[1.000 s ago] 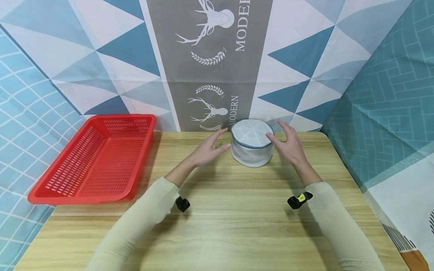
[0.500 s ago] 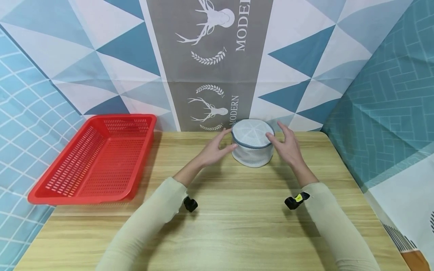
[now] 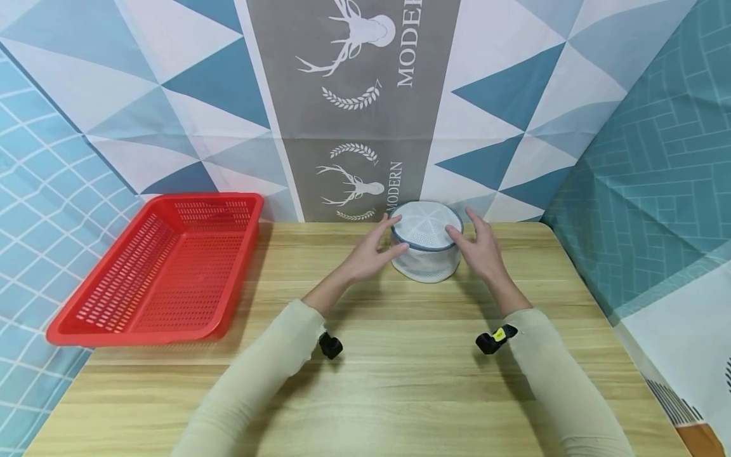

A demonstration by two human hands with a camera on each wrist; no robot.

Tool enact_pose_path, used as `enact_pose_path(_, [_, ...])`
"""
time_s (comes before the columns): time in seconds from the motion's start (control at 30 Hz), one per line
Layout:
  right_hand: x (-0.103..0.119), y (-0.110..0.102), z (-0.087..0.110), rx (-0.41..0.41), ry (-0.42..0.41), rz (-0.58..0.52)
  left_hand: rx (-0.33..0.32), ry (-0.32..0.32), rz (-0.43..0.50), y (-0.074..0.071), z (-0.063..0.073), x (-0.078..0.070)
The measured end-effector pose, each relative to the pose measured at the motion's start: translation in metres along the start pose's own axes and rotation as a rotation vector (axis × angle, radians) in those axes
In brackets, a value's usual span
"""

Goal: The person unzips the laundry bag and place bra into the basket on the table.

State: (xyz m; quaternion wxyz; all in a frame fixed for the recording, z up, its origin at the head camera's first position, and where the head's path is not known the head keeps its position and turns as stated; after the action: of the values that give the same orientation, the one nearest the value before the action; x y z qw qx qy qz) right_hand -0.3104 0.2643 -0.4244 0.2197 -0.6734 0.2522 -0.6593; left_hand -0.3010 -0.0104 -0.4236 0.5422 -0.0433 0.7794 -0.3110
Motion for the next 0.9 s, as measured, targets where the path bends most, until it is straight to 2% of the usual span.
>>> enact_pose_path(0.27, [-0.002,0.005,-0.001,0.038,0.03,-0.019,-0.03,0.003,0.009,0.005,-0.001,0.001])
enact_pose_path(0.4, [-0.004,0.01,-0.001,0.062,0.047,-0.045,-0.04,0.02,0.039,0.007,-0.007,0.011])
enact_pose_path(0.63, [-0.005,0.013,0.0,0.084,0.055,-0.027,-0.042,0.055,-0.073,0.034,-0.041,0.085])
enact_pose_path(0.73, [-0.004,0.013,0.0,0.093,0.046,-0.022,-0.036,0.059,-0.097,0.039,-0.049,0.1])
enact_pose_path(0.83, [-0.004,0.014,0.0,0.102,0.039,-0.023,-0.042,0.061,-0.091,0.039,-0.049,0.101])
enact_pose_path(0.9, [-0.003,0.015,0.001,0.104,0.038,-0.024,-0.036,0.042,-0.071,0.03,-0.036,0.072])
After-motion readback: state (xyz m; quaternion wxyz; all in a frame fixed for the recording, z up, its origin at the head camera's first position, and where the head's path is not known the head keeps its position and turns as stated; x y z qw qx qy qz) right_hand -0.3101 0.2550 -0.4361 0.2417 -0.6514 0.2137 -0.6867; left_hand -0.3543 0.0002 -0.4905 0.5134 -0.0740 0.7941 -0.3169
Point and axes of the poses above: each hand's wrist, its own z-axis away from the middle knuckle, its own y-axis out of the palm, x = y × z, the point moved 3 cm from there along -z, towards the middle knuckle, and after that the axes turned 5 degrees about y, right-handed, at the moved point
